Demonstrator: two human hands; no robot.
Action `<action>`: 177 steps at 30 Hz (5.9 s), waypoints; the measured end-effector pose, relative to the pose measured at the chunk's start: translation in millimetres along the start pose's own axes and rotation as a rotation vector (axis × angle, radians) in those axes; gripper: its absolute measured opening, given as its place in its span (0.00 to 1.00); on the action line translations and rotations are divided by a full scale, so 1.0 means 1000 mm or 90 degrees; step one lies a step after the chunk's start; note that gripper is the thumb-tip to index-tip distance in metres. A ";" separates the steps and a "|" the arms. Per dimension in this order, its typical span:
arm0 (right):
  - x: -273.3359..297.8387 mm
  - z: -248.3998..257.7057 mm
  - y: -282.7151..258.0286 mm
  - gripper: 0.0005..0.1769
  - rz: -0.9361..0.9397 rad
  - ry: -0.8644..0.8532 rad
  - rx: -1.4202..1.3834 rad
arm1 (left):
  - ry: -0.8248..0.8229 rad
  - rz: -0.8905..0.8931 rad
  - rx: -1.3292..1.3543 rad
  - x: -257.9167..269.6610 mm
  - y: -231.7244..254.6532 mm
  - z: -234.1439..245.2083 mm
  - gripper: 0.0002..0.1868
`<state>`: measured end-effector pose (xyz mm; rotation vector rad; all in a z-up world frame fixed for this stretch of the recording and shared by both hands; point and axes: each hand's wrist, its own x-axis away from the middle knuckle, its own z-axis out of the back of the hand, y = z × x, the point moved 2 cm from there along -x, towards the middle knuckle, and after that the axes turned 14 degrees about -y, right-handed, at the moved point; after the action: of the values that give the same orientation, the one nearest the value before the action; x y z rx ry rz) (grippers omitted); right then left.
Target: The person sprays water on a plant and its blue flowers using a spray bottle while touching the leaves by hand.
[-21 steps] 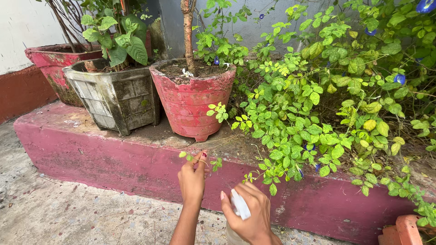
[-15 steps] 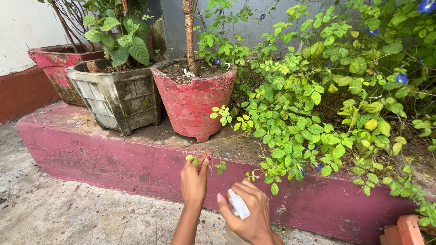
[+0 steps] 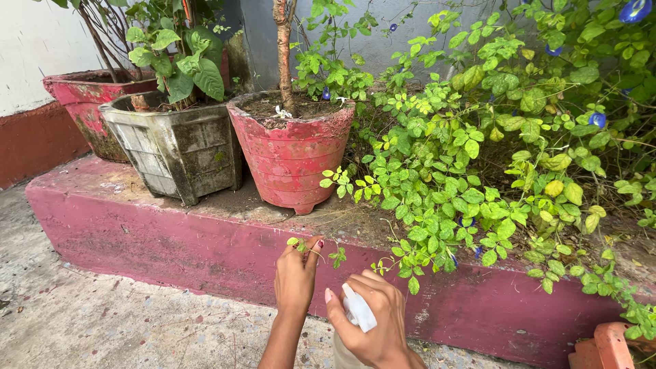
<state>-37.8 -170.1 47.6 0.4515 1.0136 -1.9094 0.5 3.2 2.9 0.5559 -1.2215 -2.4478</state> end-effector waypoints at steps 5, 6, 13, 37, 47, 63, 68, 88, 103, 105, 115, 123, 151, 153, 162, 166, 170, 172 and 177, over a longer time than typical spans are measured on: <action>-0.001 0.004 0.001 0.15 0.032 0.037 -0.031 | -0.002 -0.002 0.018 -0.002 0.000 0.000 0.17; 0.001 0.004 0.002 0.14 0.035 0.036 -0.036 | -0.003 0.001 0.019 -0.002 -0.003 -0.002 0.17; 0.010 0.006 0.016 0.15 -0.033 0.039 -0.032 | -0.013 -0.001 0.270 -0.030 -0.047 -0.036 0.25; 0.118 0.094 0.178 0.25 -0.339 0.249 -0.519 | -0.377 0.279 0.861 -0.016 0.016 -0.175 0.55; 0.122 0.116 0.182 0.31 -0.270 0.282 -0.628 | -0.317 0.262 1.073 0.006 0.065 -0.174 0.51; 0.131 0.153 0.195 0.24 -0.355 0.411 -0.686 | -0.309 0.253 1.136 0.016 0.075 -0.175 0.53; 0.138 0.158 0.192 0.33 -0.269 0.353 -0.720 | -0.294 0.263 1.131 0.020 0.083 -0.175 0.53; 0.166 0.198 0.204 0.33 -0.265 0.385 -0.592 | -0.471 0.351 0.980 0.043 0.024 -0.312 0.52; 0.186 0.245 0.236 0.29 -0.421 0.406 -0.648 | -0.472 0.298 0.828 0.066 0.164 -0.350 0.47; 0.195 0.245 0.245 0.32 -0.418 0.370 -0.600 | -0.454 0.296 0.848 0.066 0.173 -0.346 0.47; 0.212 0.256 0.247 0.29 -0.362 0.336 -0.604 | -0.472 0.215 0.997 0.078 0.195 -0.339 0.47; 0.202 0.261 0.241 0.30 -0.438 0.337 -0.582 | -0.478 0.288 1.003 0.072 0.174 -0.339 0.44; 0.210 0.259 0.218 0.33 -0.273 0.372 -0.595 | -0.515 0.250 1.083 0.076 0.191 -0.334 0.38; 0.208 0.261 0.220 0.29 -0.305 0.408 -0.575 | -0.510 0.256 1.073 0.076 0.191 -0.334 0.37; 0.207 0.267 0.219 0.32 -0.244 0.378 -0.585 | -0.494 0.249 0.844 0.067 0.182 -0.339 0.36; 0.207 0.268 0.220 0.33 -0.236 0.360 -0.591 | -0.495 0.209 0.739 0.063 0.180 -0.339 0.38; 0.207 0.271 0.218 0.36 -0.199 0.329 -0.662 | -0.493 0.204 0.733 0.062 0.186 -0.337 0.40; 0.203 0.273 0.213 0.36 -0.244 0.352 -0.653 | -0.494 0.203 0.753 0.063 0.188 -0.337 0.40; 0.206 0.275 0.216 0.37 -0.178 0.321 -0.656 | -0.506 0.214 0.889 0.068 0.191 -0.339 0.40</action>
<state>59.7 -557.7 -23.1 0.1686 2.2901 -1.2391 132.6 -366.5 -42.2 -0.4110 -2.9476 -1.1638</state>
